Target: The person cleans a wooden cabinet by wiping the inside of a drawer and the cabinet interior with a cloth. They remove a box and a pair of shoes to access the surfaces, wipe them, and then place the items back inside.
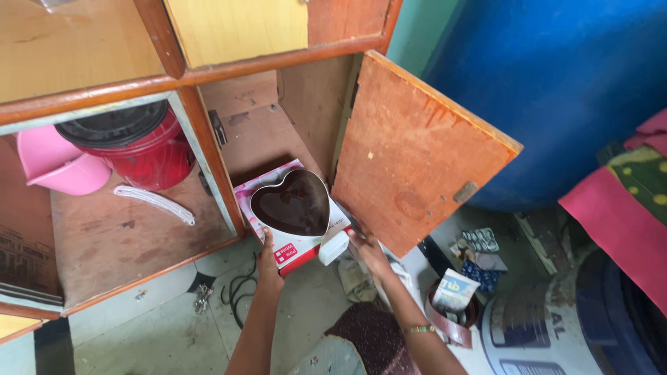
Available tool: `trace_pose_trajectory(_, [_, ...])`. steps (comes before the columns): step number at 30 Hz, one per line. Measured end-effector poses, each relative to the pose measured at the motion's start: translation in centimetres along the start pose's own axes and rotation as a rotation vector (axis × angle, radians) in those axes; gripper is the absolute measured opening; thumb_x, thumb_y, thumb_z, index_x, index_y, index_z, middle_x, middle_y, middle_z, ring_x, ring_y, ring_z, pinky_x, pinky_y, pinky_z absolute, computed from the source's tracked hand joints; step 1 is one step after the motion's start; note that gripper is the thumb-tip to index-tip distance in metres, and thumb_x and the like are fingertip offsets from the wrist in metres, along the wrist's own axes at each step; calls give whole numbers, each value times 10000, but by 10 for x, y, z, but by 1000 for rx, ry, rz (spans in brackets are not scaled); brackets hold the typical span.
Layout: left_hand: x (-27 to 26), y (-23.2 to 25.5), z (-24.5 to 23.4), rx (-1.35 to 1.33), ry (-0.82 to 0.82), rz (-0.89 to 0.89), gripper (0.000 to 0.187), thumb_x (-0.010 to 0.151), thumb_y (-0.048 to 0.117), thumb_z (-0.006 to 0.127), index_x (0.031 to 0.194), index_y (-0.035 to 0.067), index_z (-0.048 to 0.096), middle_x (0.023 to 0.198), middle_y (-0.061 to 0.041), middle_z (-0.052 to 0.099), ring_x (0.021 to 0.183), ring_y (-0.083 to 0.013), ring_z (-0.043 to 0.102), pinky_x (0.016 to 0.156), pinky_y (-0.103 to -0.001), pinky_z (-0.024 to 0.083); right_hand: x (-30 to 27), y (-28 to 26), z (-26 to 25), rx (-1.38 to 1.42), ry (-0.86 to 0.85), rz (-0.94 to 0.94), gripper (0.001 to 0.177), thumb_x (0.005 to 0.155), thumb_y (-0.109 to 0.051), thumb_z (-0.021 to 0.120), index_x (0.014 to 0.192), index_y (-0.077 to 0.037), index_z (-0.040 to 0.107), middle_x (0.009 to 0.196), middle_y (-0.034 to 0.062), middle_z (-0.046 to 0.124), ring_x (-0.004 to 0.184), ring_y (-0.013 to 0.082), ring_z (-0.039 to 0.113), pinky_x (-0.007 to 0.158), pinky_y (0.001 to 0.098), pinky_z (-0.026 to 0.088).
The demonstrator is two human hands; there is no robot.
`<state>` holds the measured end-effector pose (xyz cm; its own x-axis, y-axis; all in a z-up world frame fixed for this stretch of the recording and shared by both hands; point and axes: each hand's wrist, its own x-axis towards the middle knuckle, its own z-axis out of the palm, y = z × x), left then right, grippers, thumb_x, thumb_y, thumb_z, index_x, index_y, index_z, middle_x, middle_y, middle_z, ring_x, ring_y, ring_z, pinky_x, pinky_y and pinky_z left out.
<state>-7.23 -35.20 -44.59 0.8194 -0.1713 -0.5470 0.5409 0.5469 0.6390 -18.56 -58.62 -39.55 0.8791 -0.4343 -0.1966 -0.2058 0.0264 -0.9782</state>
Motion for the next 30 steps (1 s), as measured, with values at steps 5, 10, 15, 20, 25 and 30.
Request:
trace_pose_trajectory(5, [54,10,12,60,182,-62,870,834,658,730,1365,-5,543,1214,-116,696,1017,-237,728,860,-418,605,-4,11,34,451,44,361,714,943,-428,621,1526,-116,351,1378,158,574,1232,363,618,1062,490,495])
trace_pose_trajectory(10, [83,-5,17,416,322,509,874,814,583,733,1403,-34,539,1335,-206,627,1192,-369,625,999,-446,478,25,-19,96,699,-74,217,578,916,-377,688,1370,-95,468,1245,88,603,1133,276,622,1010,480,516])
trace_pose_trajectory(15, [53,18,11,907,194,825,821,935,435,718,1473,-113,430,1482,-336,440,1383,-482,421,1132,-487,338,82,-16,145,864,-91,160,551,912,-330,695,1358,-90,479,1226,107,617,1117,288,613,1004,484,521])
trace_pose_trajectory(20, [27,51,6,935,36,933,747,900,342,723,1447,-96,462,1431,-316,522,1344,-436,508,1118,-449,400,145,-18,200,903,-157,198,574,907,-325,707,1383,-100,476,1221,97,606,1092,274,608,998,491,515])
trace_pose_trajectory(25, [14,82,1,1080,-101,879,718,875,295,749,1432,-74,486,1399,-305,557,1329,-418,527,1111,-438,411,198,-45,238,773,-286,147,543,870,-375,701,1345,-160,551,1188,21,635,1077,227,616,971,450,507])
trace_pose_trajectory(30, [4,111,18,1075,-237,857,761,854,313,771,1442,-65,468,1410,-293,550,1320,-392,535,1115,-427,403,252,-41,264,578,-376,244,465,910,-456,744,1259,-170,635,1105,35,636,1016,204,601,922,386,464])
